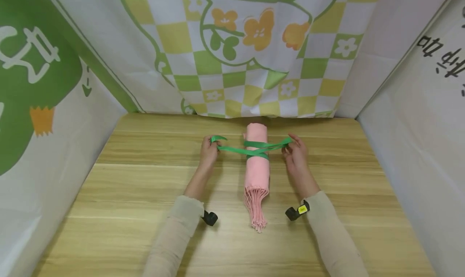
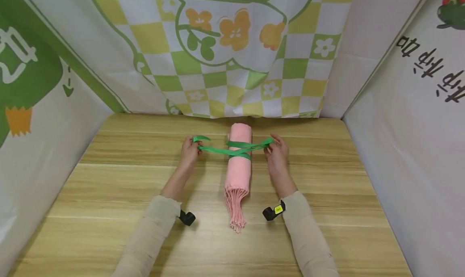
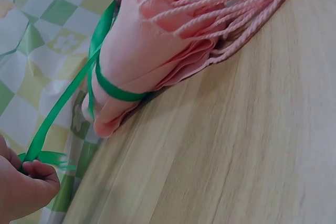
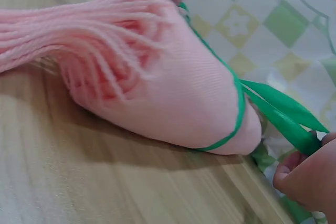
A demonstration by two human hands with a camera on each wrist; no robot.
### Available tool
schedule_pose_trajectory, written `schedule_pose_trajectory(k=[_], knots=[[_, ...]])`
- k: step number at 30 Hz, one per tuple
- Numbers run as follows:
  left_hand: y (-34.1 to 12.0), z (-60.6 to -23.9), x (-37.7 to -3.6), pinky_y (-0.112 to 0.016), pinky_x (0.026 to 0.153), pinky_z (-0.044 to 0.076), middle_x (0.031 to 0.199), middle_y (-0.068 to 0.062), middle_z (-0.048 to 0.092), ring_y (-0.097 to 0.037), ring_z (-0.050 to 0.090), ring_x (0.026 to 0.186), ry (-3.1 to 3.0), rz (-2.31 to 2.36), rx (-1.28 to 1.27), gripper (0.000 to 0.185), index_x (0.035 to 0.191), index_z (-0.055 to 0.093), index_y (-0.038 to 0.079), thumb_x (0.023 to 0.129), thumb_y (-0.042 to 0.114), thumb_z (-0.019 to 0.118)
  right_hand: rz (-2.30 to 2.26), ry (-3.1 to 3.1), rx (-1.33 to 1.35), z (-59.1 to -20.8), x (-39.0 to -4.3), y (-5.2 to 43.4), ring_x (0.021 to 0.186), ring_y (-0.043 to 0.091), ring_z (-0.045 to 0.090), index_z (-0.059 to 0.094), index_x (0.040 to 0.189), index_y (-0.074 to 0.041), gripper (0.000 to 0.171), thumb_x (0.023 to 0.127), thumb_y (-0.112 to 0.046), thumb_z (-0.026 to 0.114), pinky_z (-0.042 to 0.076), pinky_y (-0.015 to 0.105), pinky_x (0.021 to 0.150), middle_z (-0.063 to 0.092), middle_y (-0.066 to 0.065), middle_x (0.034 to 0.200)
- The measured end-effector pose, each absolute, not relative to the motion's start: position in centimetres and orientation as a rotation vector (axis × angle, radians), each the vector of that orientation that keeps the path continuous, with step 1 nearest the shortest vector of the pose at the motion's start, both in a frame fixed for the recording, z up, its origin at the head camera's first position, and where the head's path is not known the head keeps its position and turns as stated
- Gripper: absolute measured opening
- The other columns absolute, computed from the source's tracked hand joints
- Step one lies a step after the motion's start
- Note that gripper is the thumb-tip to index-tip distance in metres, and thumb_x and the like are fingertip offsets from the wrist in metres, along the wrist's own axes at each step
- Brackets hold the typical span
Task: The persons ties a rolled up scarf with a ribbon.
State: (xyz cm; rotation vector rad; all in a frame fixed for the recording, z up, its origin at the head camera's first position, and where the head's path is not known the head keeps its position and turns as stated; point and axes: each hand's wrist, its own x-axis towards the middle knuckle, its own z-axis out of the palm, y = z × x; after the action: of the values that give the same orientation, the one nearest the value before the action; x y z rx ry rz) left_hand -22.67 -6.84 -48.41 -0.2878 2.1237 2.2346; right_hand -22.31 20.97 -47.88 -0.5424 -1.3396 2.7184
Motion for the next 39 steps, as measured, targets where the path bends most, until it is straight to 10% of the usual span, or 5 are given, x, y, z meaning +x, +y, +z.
schedule_pose_trajectory(k=[8,23,39], knots=[[-8.0,-47.8,-23.8,-0.023,0.075,0.044,0.106,-0.014,0.061,-0.012,0.047,0.078,2.06,2.303,-0.284,0.036,0.136,0.045,-0.006,0.106,0.008,0.032,2.888,-0.99,-0.542,-46.3,-22.7,24.2,0.079,0.012,0.052,0.059,0.087,-0.01,0.022,0.105,-0.01,0.046,0.043,0.026,0.078,0.058,0.0,0.08],[-9.6,-45.8,-23.5,-0.023,0.076,0.05,0.094,-0.006,0.065,-0.01,0.052,0.073,1.809,2.371,-0.252,0.043,0.139,0.047,-0.009,0.11,0.019,0.03,3.128,-0.442,-0.542,-45.5,-22.7,28.5,0.075,0.018,0.054,0.055,0.081,-0.007,0.042,0.109,-0.033,0.036,0.042,0.03,0.075,0.057,0.004,0.074],[-12.4,-50.0,-21.4,-0.017,0.066,0.046,0.077,0.002,0.052,-0.008,0.052,0.07,1.689,2.425,-0.36,0.049,0.121,0.063,-0.001,0.109,0.034,0.032,3.041,-0.38,-0.604,-49.5,-20.6,28.3,0.07,0.016,0.047,0.043,0.071,-0.007,0.034,0.104,-0.003,0.039,0.039,0.026,0.074,0.05,0.006,0.071]])
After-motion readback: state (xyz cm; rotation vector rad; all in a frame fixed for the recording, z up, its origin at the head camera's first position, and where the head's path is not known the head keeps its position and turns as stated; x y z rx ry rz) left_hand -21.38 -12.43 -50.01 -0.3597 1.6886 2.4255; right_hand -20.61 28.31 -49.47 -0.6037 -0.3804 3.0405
